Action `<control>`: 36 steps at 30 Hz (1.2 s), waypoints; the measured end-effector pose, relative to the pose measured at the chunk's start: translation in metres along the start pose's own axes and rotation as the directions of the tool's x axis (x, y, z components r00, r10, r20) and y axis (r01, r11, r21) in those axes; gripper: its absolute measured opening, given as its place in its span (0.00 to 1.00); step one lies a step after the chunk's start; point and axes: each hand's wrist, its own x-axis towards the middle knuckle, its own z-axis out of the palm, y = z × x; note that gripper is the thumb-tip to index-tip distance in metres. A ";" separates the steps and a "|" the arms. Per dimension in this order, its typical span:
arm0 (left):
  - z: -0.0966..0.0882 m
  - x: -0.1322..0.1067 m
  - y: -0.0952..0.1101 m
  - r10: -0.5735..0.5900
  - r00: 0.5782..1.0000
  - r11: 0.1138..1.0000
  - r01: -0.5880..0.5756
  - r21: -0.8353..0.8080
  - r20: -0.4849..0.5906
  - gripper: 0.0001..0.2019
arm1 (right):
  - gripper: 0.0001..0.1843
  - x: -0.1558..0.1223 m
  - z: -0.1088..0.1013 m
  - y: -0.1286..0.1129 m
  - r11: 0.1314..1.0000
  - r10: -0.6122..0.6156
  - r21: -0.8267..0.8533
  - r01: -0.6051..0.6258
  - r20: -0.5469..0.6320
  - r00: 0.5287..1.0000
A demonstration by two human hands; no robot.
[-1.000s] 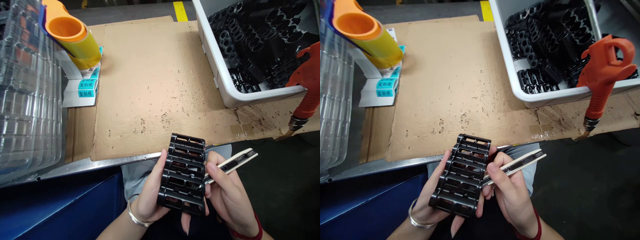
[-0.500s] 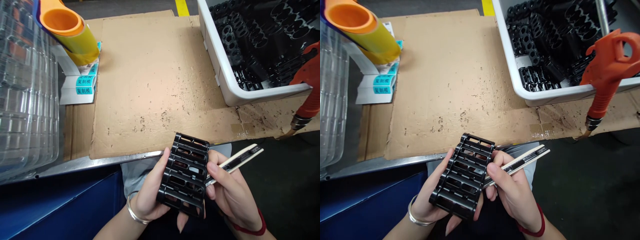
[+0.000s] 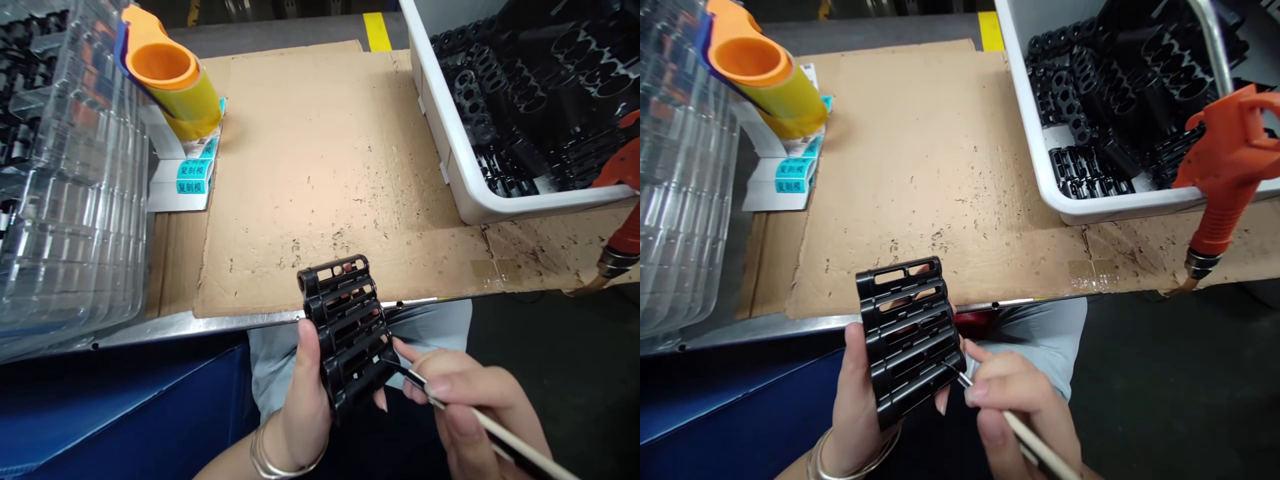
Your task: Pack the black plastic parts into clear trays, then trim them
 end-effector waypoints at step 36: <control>-0.006 -0.008 -0.001 0.052 0.996 0.980 -0.064 0.188 0.068 0.35 | 0.09 -0.008 0.011 -0.004 0.982 0.167 0.109 -0.155 -0.105 0.980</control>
